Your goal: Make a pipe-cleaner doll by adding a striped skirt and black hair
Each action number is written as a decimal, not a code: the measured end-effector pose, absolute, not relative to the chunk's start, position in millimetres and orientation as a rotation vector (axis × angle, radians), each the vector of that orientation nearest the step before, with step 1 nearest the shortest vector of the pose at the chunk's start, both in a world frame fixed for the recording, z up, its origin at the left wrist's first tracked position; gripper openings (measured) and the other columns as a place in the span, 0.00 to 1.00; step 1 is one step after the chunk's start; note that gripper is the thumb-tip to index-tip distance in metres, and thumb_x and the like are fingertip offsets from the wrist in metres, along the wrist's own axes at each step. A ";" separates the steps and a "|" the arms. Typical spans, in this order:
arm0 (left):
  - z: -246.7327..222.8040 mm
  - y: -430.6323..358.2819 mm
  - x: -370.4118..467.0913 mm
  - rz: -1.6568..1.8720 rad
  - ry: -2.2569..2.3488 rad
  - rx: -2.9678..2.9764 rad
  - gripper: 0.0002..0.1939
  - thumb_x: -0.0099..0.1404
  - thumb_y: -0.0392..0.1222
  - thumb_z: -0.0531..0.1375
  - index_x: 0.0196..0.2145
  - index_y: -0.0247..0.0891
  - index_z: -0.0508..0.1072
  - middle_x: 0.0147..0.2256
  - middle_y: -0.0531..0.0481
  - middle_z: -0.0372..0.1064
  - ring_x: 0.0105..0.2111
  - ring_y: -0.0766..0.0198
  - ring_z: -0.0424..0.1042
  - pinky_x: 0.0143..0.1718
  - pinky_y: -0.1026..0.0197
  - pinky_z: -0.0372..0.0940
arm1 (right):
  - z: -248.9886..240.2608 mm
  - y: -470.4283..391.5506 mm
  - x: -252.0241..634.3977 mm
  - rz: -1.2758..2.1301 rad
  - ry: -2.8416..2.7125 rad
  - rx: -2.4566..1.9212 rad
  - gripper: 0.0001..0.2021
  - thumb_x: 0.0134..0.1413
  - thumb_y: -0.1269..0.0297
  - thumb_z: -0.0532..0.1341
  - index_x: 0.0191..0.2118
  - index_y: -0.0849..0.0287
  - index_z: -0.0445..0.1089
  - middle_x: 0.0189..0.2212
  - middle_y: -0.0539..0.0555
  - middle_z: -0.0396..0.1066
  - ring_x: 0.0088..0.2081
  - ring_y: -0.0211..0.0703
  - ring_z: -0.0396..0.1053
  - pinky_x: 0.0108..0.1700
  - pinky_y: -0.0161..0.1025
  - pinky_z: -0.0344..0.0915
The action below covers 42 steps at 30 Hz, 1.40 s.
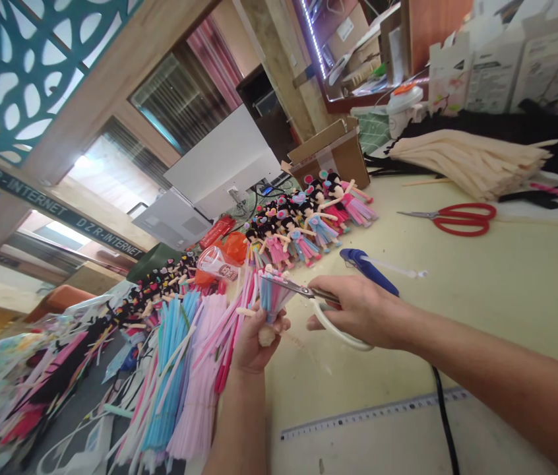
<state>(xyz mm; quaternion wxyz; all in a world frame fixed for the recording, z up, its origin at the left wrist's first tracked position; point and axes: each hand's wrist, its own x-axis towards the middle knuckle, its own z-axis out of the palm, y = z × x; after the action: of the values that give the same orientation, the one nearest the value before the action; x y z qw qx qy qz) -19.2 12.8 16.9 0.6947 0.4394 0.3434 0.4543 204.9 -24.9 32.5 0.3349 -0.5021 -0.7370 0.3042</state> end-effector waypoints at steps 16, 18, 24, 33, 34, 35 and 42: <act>14.6 16.1 -23.1 1.026 0.790 1.000 0.18 0.47 0.49 0.70 0.30 0.35 0.71 0.25 0.49 0.72 0.18 0.71 0.62 0.28 0.61 0.57 | 35.6 -23.3 206.9 0.792 -1.939 -1.368 0.13 0.49 0.51 0.63 0.34 0.56 0.71 0.20 0.45 0.63 0.24 0.36 0.58 0.26 0.32 0.54; 14.8 16.2 -23.0 1.026 0.789 1.008 0.19 0.47 0.50 0.70 0.30 0.35 0.72 0.25 0.49 0.72 0.18 0.71 0.62 0.27 0.62 0.56 | 35.7 -22.4 207.3 0.813 -1.943 -1.385 0.13 0.48 0.52 0.63 0.35 0.56 0.71 0.21 0.46 0.65 0.25 0.37 0.59 0.26 0.33 0.55; 17.2 14.4 -20.7 1.026 0.808 1.061 0.19 0.48 0.51 0.70 0.29 0.35 0.73 0.25 0.49 0.73 0.19 0.70 0.63 0.24 0.64 0.55 | 31.1 -21.3 209.5 0.856 -1.945 -1.396 0.16 0.48 0.54 0.64 0.43 0.54 0.70 0.31 0.50 0.70 0.32 0.42 0.65 0.34 0.36 0.60; 16.4 13.3 -14.4 0.991 0.818 1.121 0.21 0.46 0.54 0.71 0.29 0.33 0.75 0.25 0.48 0.71 0.21 0.69 0.65 0.23 0.65 0.55 | 31.4 -24.6 210.5 0.844 -1.946 -1.400 0.18 0.48 0.55 0.64 0.45 0.55 0.69 0.30 0.51 0.69 0.32 0.42 0.65 0.34 0.37 0.60; 16.5 13.1 -13.9 0.989 0.822 1.114 0.21 0.46 0.54 0.71 0.29 0.33 0.75 0.25 0.48 0.71 0.21 0.69 0.65 0.23 0.65 0.56 | 31.3 -24.6 210.2 0.840 -1.943 -1.410 0.18 0.48 0.55 0.64 0.44 0.55 0.69 0.30 0.50 0.68 0.31 0.42 0.64 0.34 0.37 0.60; 16.7 12.9 -13.5 0.987 0.826 1.108 0.21 0.46 0.53 0.71 0.30 0.33 0.75 0.25 0.48 0.71 0.21 0.69 0.65 0.23 0.65 0.56 | 31.4 -24.5 209.8 0.833 -1.940 -1.411 0.17 0.48 0.54 0.64 0.44 0.55 0.69 0.30 0.50 0.69 0.32 0.42 0.64 0.34 0.37 0.60; 19.4 11.9 -12.9 0.997 0.848 1.108 0.22 0.45 0.53 0.71 0.29 0.33 0.73 0.25 0.50 0.71 0.20 0.70 0.64 0.24 0.65 0.56 | 33.9 -24.7 208.2 0.748 -1.950 -1.417 0.12 0.50 0.53 0.63 0.36 0.55 0.70 0.26 0.48 0.69 0.28 0.40 0.64 0.31 0.34 0.57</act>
<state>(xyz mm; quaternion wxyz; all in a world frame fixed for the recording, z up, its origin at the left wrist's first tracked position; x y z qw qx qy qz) -12.9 11.9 19.4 0.6542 0.4886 0.3740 0.4398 208.2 -24.7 33.9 0.3039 -0.5349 -0.7361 0.2822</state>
